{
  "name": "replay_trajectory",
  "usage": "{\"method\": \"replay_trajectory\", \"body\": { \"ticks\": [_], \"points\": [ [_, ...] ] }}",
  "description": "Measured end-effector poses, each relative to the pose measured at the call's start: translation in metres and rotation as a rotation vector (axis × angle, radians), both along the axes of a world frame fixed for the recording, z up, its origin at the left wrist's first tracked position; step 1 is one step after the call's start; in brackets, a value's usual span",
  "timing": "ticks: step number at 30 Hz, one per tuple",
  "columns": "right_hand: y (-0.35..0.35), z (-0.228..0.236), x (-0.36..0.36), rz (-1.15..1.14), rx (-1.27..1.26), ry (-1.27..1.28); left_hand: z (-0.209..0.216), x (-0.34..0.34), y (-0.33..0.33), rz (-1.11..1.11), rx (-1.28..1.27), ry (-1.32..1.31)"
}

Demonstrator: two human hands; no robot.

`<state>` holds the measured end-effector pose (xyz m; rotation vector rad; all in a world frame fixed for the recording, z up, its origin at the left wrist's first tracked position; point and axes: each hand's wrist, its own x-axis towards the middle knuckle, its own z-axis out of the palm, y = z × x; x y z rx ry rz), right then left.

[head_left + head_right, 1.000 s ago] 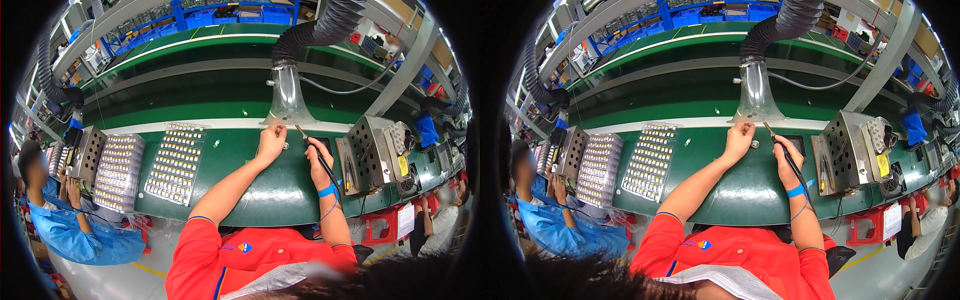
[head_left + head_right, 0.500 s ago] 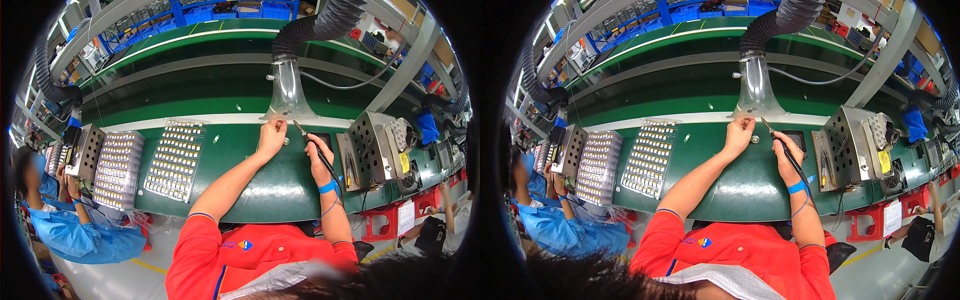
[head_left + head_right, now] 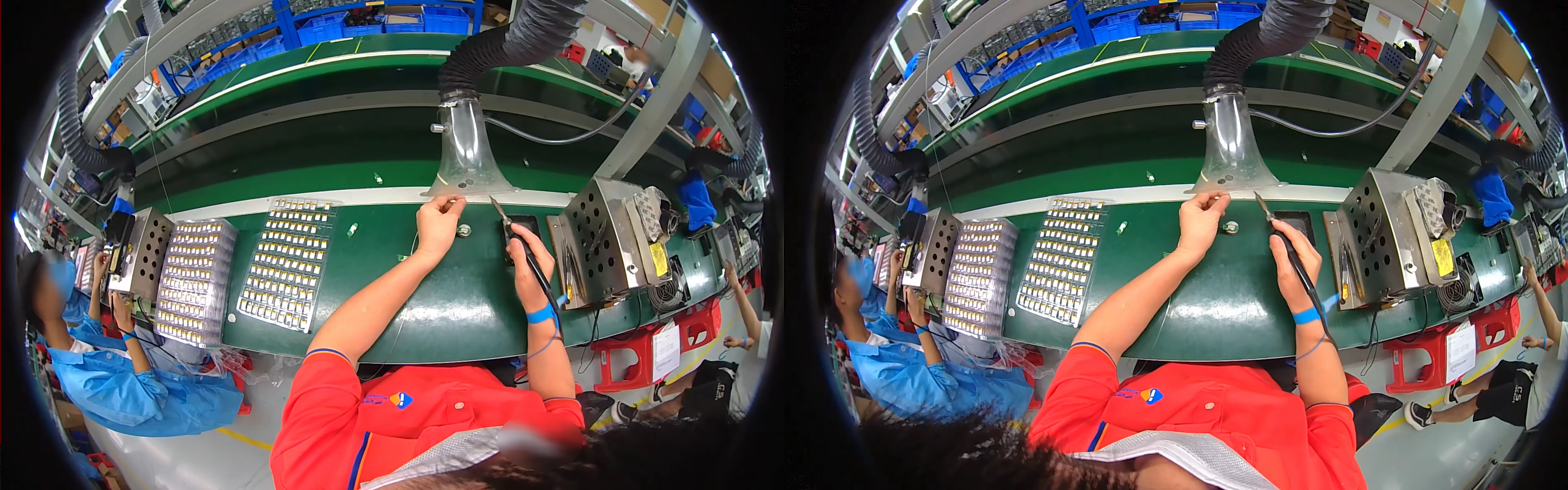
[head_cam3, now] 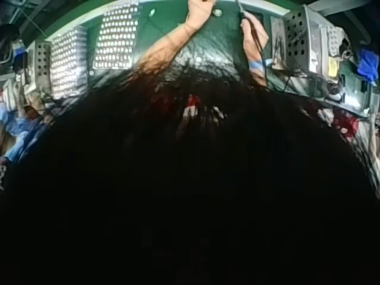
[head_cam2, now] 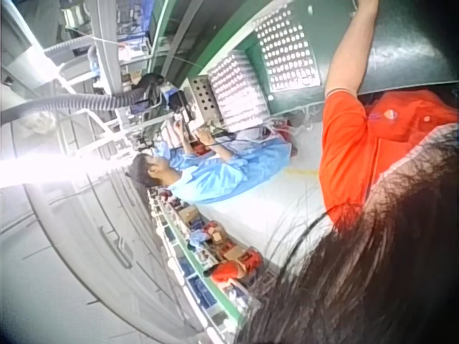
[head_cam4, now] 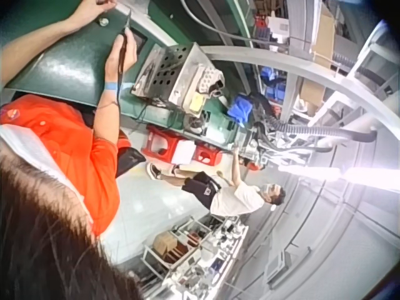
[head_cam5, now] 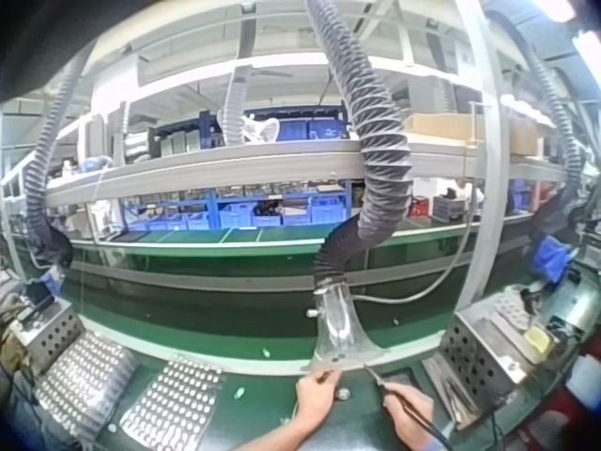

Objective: Soldering small electronic components on a component tray at a factory workbench.

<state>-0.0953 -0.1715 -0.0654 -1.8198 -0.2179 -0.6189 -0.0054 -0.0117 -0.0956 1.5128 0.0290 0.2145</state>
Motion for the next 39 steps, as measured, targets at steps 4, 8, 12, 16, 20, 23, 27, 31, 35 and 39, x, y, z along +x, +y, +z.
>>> {"method": "replay_trajectory", "body": {
  "ticks": [4,8,12,16,20,23,27,31,35,39],
  "points": [
    [-0.025,0.012,-0.046,-0.108,-0.326,-0.079,-0.003,-0.004,0.002,-0.018,0.117,-0.073],
    [-0.049,-0.004,-0.077,-0.196,-0.354,0.008,-0.001,-0.002,0.002,-0.006,0.132,-0.088],
    [-0.053,-0.010,-0.073,-0.203,-0.355,0.063,0.005,-0.009,0.004,-0.010,0.199,-0.178],
    [-0.051,-0.005,-0.054,-0.108,-0.186,0.216,0.003,-0.009,0.008,-0.003,0.236,-0.196],
    [-0.041,0.005,-0.019,-0.219,-0.721,-0.207,0.002,-0.009,0.012,-0.001,0.193,-0.121],
    [-0.042,0.002,-0.009,-0.148,-0.761,-0.095,0.002,-0.009,0.015,0.016,0.207,-0.129],
    [-0.052,0.000,0.011,-0.184,-0.803,-0.155,-0.003,-0.005,0.016,0.108,0.313,-0.239],
    [-0.049,0.008,0.007,-0.197,-0.721,-0.215,-0.007,-0.006,0.018,0.179,0.396,-0.277],
    [-0.031,0.016,-0.016,-0.042,-0.376,0.021,-0.012,0.001,0.015,0.117,0.147,-0.103],
    [-0.004,0.017,0.015,0.083,0.089,0.111,-0.010,0.009,0.007,0.146,0.183,-0.150]
  ]
}}
